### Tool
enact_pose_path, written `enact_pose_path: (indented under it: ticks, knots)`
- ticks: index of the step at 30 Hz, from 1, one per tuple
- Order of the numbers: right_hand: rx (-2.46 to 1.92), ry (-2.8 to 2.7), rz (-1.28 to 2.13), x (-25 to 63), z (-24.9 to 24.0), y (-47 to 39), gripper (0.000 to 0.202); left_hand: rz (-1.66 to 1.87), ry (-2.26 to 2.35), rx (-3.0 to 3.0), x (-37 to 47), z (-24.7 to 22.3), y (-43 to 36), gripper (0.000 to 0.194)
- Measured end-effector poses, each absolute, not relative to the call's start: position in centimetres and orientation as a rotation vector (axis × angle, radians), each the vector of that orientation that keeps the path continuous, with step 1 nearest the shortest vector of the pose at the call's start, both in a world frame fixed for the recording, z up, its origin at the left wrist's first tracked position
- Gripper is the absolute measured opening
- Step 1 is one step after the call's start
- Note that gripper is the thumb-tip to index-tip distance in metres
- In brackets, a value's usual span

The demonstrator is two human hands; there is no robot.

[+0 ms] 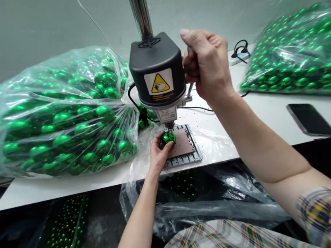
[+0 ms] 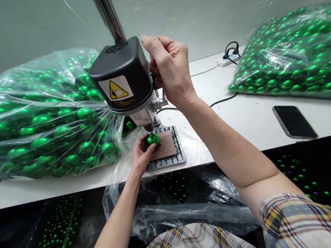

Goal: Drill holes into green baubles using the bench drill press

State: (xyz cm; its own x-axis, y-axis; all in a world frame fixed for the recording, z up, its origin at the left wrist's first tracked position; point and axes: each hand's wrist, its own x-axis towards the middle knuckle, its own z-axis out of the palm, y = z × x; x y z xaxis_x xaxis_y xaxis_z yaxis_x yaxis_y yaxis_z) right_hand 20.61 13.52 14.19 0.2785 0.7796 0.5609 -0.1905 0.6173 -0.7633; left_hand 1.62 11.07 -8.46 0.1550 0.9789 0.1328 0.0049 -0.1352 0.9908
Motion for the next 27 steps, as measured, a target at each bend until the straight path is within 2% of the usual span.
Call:
enact_pose_path:
  ticks: [11,22,27]
  knots:
    - [-0.613,-1.065,0.732,20.3,14.3,13.3,0.058,1.200,0.974,1.697,3.2,-7.8,9.7,0.051]
    - [-0.620,-0.993,0.758,19.9,14.9,12.6,0.055,1.213,1.040,1.603,3.5,-7.8,9.5,0.048]
    - [-0.639,-1.036,0.665,19.6,14.5,11.9,0.062,1.215,1.055,1.607,3.5,-8.0,9.5,0.051]
